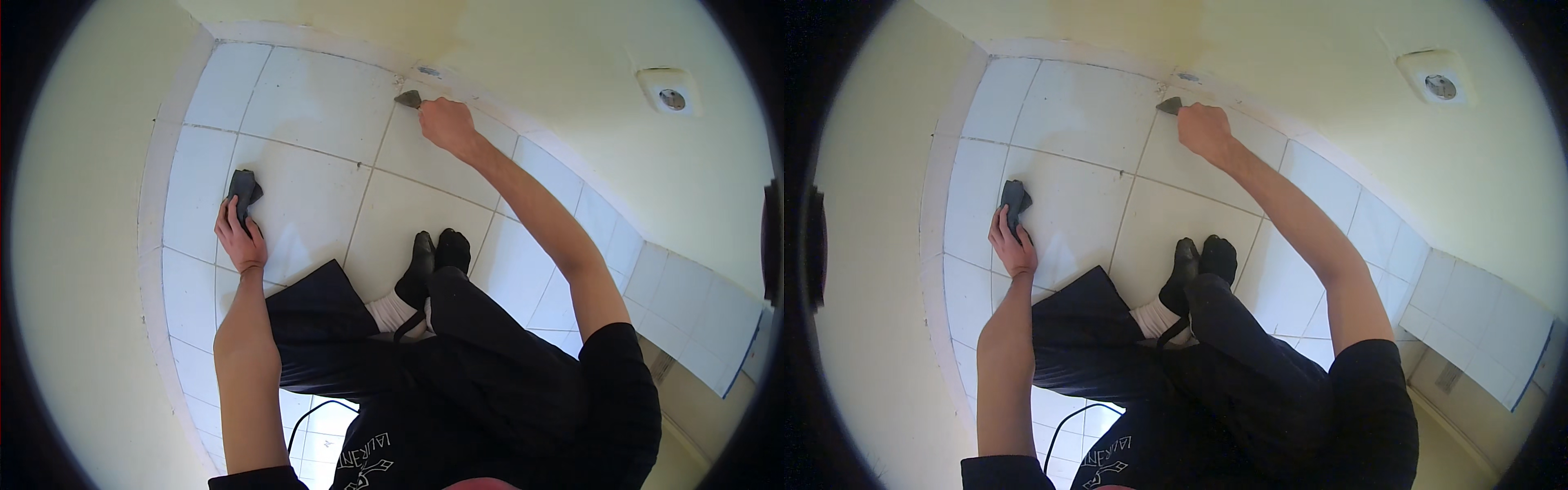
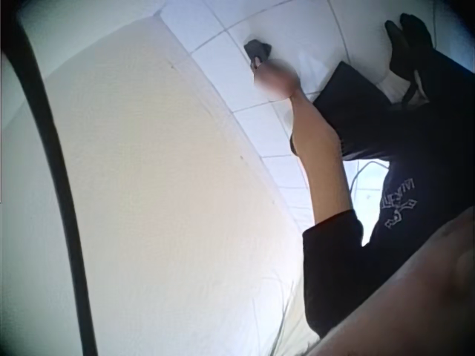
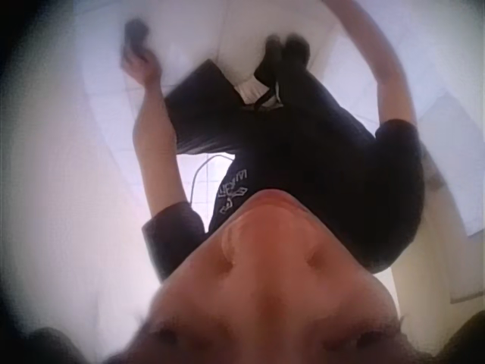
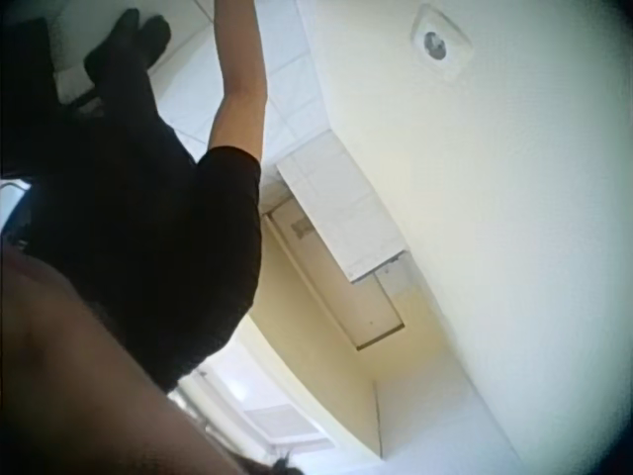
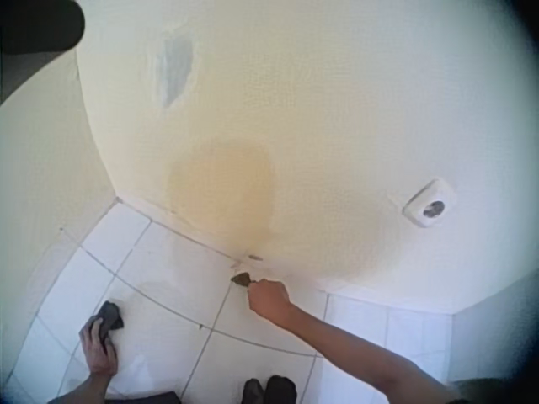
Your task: The person scrapes a wall near the floor with a metal scraper and wipes the surface with a cloth.
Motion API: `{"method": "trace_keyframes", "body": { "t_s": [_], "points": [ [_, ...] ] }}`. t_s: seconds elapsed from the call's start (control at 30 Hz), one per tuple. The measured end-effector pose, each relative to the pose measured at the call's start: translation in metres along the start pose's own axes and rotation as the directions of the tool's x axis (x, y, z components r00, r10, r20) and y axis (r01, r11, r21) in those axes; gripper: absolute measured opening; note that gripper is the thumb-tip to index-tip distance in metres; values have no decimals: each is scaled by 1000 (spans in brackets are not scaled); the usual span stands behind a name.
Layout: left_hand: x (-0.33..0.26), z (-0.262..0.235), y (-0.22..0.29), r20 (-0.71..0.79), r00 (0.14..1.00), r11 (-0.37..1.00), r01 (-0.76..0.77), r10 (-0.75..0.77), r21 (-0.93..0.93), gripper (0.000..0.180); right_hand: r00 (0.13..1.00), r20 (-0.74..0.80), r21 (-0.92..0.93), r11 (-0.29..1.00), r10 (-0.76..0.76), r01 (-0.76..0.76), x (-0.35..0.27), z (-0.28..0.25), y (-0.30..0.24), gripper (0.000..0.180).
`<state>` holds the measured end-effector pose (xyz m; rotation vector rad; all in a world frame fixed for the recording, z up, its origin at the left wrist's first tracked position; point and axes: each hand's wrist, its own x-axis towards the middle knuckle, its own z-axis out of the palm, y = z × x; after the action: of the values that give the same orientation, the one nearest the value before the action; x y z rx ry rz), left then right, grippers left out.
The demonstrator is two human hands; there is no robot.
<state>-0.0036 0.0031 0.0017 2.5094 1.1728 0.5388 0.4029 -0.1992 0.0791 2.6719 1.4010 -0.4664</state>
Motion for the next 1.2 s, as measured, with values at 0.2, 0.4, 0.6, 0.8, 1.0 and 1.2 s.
{"method": "trace_keyframes", "body": {
  "t_s": [0.2,0.4,0.6,0.8,1.0,1.2],
  "points": [
    [0,1,3,4,1000,1000,2,-2,5,55,1000,3,10,1000,-3,3,22,1,-22,14],
    [0,0,1,0,1000,1000,-19,19,6,56,998,-61,27,1000,15,-13,34,14,-39,15],
    [0,-2,0,-17,1000,1000,-19,19,-11,56,892,348,569,691,289,-446,32,8,-27,23],
    [0,-3,-1,-7,1000,1000,-20,20,-19,57,798,591,805,25,-118,-593,27,22,-10,24],
    [0,-2,1,-1,999,999,-36,36,-28,57,785,580,685,-393,-217,-614,54,38,-12,24],
    [-1,-3,1,5,1000,1000,-19,19,-21,56,854,484,689,-519,-190,-506,73,37,-28,23]
  ]
}}
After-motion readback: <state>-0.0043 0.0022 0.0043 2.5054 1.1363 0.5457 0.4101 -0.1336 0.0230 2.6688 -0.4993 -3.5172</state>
